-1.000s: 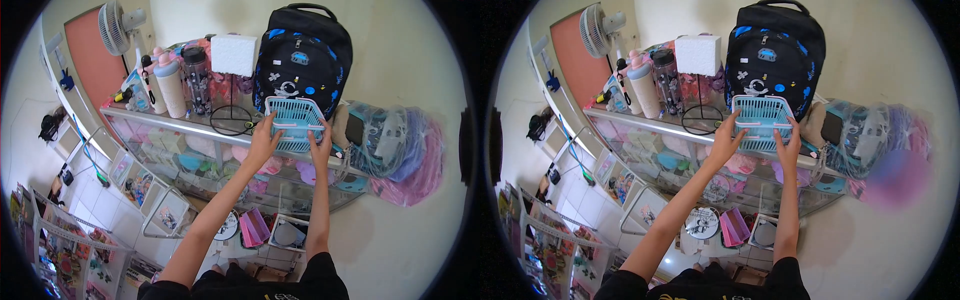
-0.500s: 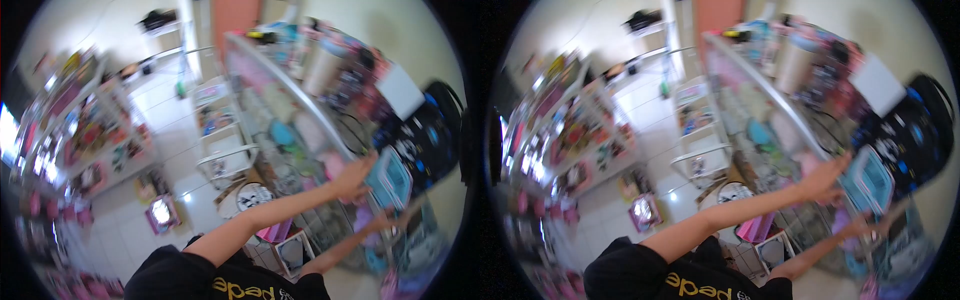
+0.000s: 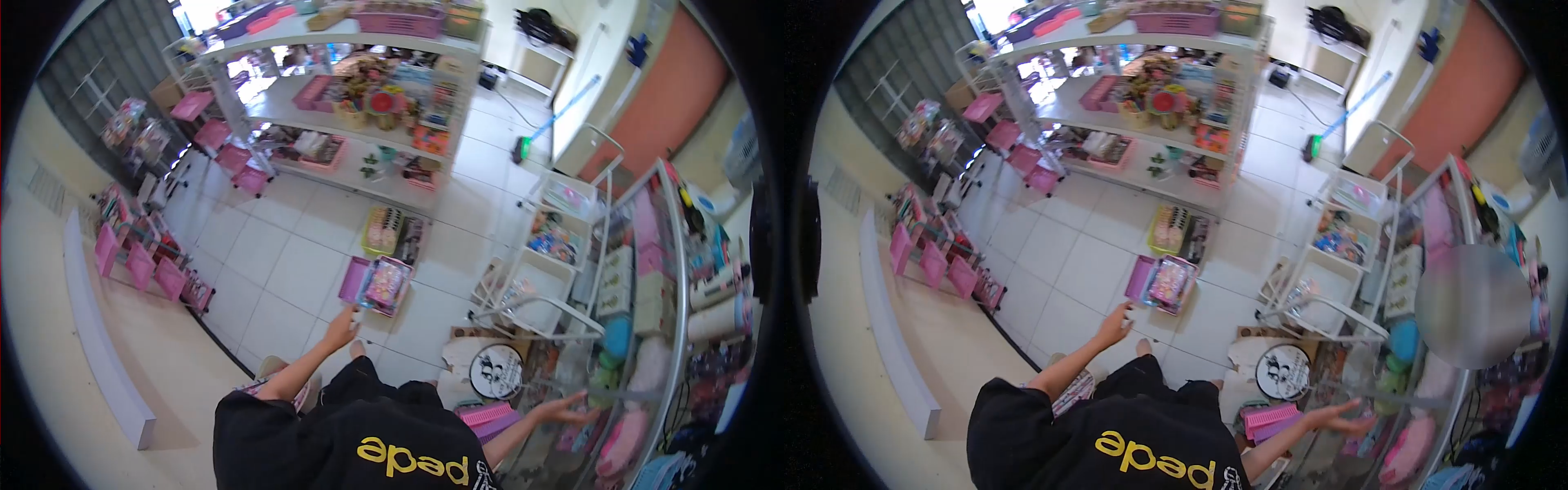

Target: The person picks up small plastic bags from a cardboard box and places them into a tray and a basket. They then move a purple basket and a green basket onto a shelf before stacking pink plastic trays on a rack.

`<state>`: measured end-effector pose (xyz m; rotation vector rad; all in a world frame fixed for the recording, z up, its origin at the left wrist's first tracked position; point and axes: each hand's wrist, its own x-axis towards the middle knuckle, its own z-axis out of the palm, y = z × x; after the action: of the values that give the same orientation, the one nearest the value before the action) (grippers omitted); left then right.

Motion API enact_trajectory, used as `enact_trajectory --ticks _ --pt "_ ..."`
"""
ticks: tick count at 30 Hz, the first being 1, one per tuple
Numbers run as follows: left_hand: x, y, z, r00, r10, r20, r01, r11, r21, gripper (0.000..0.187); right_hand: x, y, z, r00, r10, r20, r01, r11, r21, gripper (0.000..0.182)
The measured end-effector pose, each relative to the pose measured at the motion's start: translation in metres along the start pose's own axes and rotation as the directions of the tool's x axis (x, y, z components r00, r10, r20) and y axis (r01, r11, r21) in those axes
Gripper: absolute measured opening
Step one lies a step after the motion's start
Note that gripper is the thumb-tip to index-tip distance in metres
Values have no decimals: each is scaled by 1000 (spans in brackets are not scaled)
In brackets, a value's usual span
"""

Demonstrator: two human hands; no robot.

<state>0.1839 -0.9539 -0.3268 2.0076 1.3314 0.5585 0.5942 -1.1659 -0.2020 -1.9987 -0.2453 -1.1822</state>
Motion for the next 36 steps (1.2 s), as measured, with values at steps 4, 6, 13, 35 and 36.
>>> enact_trajectory --ticks 4,6,13,35,36 --pt "-36 -69 -90 920 -282 -270 268 959 -89 39 -60 -136 54 965 -76 253 -34 915 402 42" --pt "-57 -99 -107 877 -335 -345 313 942 -119 36 -100 -190 72 916 -96 389 -150 818 556 46" --pt "-85 -162 -109 745 -536 -398 421 840 -342 31 -227 -313 80 670 -235 704 -396 689 607 49" --pt "176 -307 -200 570 -284 771 17 942 334 33 -570 -155 -54 33 867 497 -280 485 -828 26" --pt "185 -317 -201 561 -294 774 -7 933 360 32 -577 -166 -50 -44 820 570 -301 534 -790 27"
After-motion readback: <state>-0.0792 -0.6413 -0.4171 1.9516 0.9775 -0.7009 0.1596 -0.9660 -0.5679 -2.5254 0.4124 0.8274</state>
